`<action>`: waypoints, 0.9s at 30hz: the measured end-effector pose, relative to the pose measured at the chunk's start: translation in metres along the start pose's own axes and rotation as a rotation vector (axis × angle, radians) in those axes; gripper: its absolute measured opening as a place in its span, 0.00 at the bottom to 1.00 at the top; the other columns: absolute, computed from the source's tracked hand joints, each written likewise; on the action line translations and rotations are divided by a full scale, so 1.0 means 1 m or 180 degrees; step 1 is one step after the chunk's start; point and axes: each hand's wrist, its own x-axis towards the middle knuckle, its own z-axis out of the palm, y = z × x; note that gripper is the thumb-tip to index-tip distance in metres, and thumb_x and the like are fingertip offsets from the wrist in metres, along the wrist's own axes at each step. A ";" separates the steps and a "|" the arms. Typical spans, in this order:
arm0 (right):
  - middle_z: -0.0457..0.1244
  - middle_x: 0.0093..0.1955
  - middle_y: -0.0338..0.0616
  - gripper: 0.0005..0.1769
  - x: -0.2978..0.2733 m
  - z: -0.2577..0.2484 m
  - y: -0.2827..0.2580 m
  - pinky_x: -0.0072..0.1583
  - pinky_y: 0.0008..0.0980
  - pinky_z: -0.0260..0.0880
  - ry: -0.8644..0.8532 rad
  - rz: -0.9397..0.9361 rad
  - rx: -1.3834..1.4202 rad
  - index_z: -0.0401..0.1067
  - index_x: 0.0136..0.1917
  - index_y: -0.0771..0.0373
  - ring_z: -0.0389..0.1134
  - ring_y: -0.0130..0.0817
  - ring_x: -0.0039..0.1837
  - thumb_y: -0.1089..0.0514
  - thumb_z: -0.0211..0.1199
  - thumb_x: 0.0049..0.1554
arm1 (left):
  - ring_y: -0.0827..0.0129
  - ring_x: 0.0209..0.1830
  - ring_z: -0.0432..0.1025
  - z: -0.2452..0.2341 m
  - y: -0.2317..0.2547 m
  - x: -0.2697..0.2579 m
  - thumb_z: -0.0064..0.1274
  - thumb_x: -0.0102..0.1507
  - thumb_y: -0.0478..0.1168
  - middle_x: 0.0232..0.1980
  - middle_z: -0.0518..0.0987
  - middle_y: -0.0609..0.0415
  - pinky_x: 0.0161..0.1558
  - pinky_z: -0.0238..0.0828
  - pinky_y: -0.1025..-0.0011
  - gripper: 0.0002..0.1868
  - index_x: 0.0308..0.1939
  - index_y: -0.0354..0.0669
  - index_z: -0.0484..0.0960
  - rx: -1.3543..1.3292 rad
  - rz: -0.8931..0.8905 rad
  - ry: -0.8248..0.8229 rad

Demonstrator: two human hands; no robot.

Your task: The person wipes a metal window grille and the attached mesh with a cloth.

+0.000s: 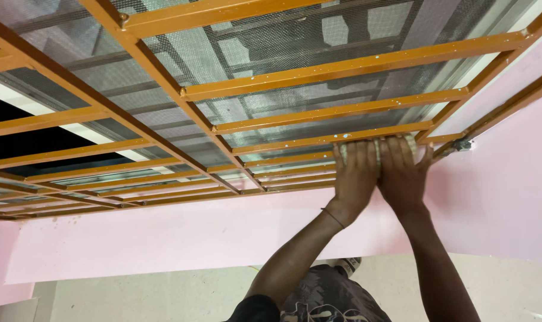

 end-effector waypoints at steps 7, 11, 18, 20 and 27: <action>0.63 0.66 0.48 0.21 0.021 -0.006 -0.023 0.75 0.73 0.47 0.0159 0.0261 0.0072 0.70 0.66 0.65 0.61 0.47 0.75 0.54 0.63 0.63 | 0.58 0.70 0.65 -0.014 -0.025 0.003 0.56 0.61 0.42 0.67 0.71 0.49 0.71 0.50 0.30 0.35 0.72 0.43 0.68 -0.0359 0.0149 -0.0251; 0.64 0.68 0.51 0.23 0.040 -0.010 -0.070 0.72 0.80 0.42 0.0093 0.0135 -0.0011 0.72 0.66 0.64 0.62 0.47 0.73 0.57 0.61 0.58 | 0.60 0.71 0.64 -0.019 -0.065 -0.018 0.55 0.64 0.37 0.64 0.71 0.52 0.73 0.42 0.23 0.32 0.73 0.44 0.66 -0.0211 -0.0053 -0.0349; 0.63 0.68 0.53 0.26 0.076 -0.003 -0.153 0.69 0.82 0.40 -0.0988 -0.0176 0.0334 0.68 0.67 0.62 0.59 0.52 0.73 0.57 0.63 0.55 | 0.55 0.76 0.59 -0.038 -0.148 -0.058 0.53 0.61 0.36 0.69 0.69 0.47 0.73 0.29 0.25 0.31 0.70 0.41 0.67 0.0152 -0.0492 -0.0380; 0.60 0.68 0.55 0.40 0.082 -0.010 -0.161 0.68 0.82 0.40 -0.1389 -0.0220 0.0642 0.65 0.67 0.65 0.55 0.55 0.74 0.47 0.71 0.45 | 0.54 0.76 0.59 -0.041 -0.151 -0.062 0.53 0.62 0.36 0.69 0.69 0.46 0.74 0.30 0.25 0.32 0.71 0.39 0.67 0.0119 -0.0497 -0.0270; 0.61 0.67 0.47 0.45 0.047 0.004 -0.115 0.69 0.83 0.39 -0.0877 -0.0344 0.0587 0.65 0.71 0.62 0.57 0.45 0.73 0.44 0.72 0.43 | 0.38 0.77 0.55 -0.004 -0.109 -0.055 0.54 0.59 0.41 0.71 0.65 0.32 0.75 0.34 0.26 0.36 0.70 0.30 0.65 -0.0317 -0.0426 -0.0094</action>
